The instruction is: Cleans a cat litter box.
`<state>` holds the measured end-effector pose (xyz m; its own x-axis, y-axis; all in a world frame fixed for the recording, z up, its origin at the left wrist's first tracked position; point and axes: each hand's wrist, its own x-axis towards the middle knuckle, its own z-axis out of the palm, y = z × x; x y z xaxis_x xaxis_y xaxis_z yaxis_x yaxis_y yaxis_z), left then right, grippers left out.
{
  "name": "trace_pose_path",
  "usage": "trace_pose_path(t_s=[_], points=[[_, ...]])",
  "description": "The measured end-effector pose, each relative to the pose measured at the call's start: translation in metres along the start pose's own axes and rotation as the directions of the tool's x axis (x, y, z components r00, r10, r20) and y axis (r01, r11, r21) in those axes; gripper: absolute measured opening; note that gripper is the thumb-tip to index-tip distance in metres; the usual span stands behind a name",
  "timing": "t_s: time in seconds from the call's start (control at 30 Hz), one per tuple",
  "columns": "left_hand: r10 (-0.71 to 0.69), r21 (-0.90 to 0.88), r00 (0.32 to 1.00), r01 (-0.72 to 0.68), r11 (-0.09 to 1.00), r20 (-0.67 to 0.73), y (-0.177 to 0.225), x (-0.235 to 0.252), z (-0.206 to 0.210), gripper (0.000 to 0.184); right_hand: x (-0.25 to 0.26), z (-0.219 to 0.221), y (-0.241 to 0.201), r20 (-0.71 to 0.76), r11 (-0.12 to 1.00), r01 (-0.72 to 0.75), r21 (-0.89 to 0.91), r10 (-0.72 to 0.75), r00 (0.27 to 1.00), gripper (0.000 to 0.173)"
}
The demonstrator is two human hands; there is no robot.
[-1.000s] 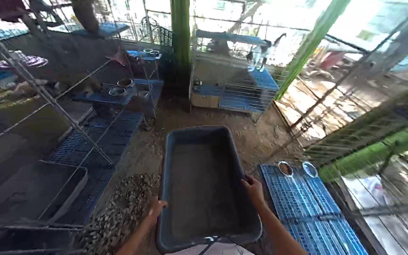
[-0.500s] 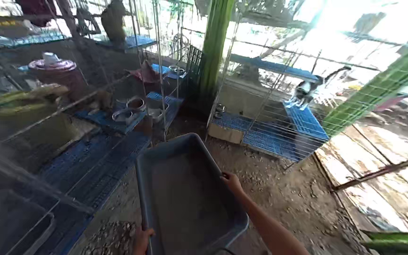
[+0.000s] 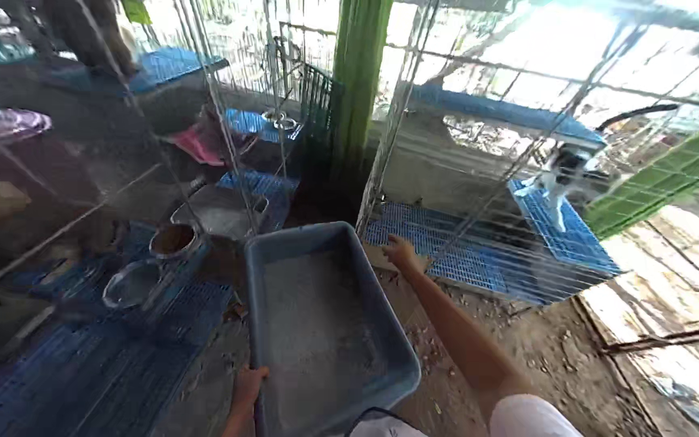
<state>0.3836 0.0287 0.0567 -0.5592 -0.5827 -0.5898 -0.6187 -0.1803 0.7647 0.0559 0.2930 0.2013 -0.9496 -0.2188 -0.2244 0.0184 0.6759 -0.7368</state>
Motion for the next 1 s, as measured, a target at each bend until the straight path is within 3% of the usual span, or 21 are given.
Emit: trace_pose_path(t_s=[0.07, 0.17, 0.37, 0.53, 0.63, 0.73, 0.83, 1.0], points=[[-0.005, 0.021, 0.999, 0.006, 1.000, -0.038, 0.027, 0.038, 0.017, 0.044, 0.076, 0.004, -0.021, -0.041, 0.996, 0.011, 0.087, -0.007, 0.999, 0.054], [-0.062, 0.005, 0.996, 0.063, 0.998, -0.059, 0.057, 0.082, 0.031, 0.045, 0.164, 0.027, -0.039, -0.066, 0.971, -0.103, 0.218, 0.120, 0.991, 0.050], [-0.019, -0.054, 1.000, 0.019, 0.998, 0.011, 0.143, 0.151, 0.037, 0.048, 0.294, 0.061, -0.060, -0.303, 0.940, -0.229, 0.253, 0.302, 0.904, 0.060], [-0.021, -0.001, 0.998, 0.021, 1.000, 0.061, 0.193, 0.247, 0.034, 0.050, 0.352, 0.090, -0.051, -0.503, 0.848, -0.177, 0.500, 0.450, 0.738, 0.074], [-0.039, 0.067, 0.993, 0.032, 0.997, 0.108, 0.212, 0.302, 0.023, 0.049, 0.368, 0.090, -0.063, -0.500, 0.753, -0.296, 0.587, 0.625, 0.600, 0.055], [-0.035, 0.108, 0.987, 0.018, 0.994, 0.160, 0.244, 0.337, 0.016, 0.052, 0.390, 0.091, -0.054, -0.541, 0.702, -0.270, 0.659, 0.692, 0.478, 0.035], [0.008, 0.132, 0.979, -0.036, 0.991, 0.204, 0.262, 0.365, 0.015, 0.055, 0.395, 0.092, -0.046, -0.565, 0.702, -0.238, 0.672, 0.693, 0.448, 0.029], [0.018, 0.180, 0.967, -0.065, 0.982, 0.254, 0.273, 0.395, 0.021, 0.054, 0.398, 0.090, -0.050, -0.582, 0.707, -0.309, 0.636, 0.703, 0.409, 0.021]])
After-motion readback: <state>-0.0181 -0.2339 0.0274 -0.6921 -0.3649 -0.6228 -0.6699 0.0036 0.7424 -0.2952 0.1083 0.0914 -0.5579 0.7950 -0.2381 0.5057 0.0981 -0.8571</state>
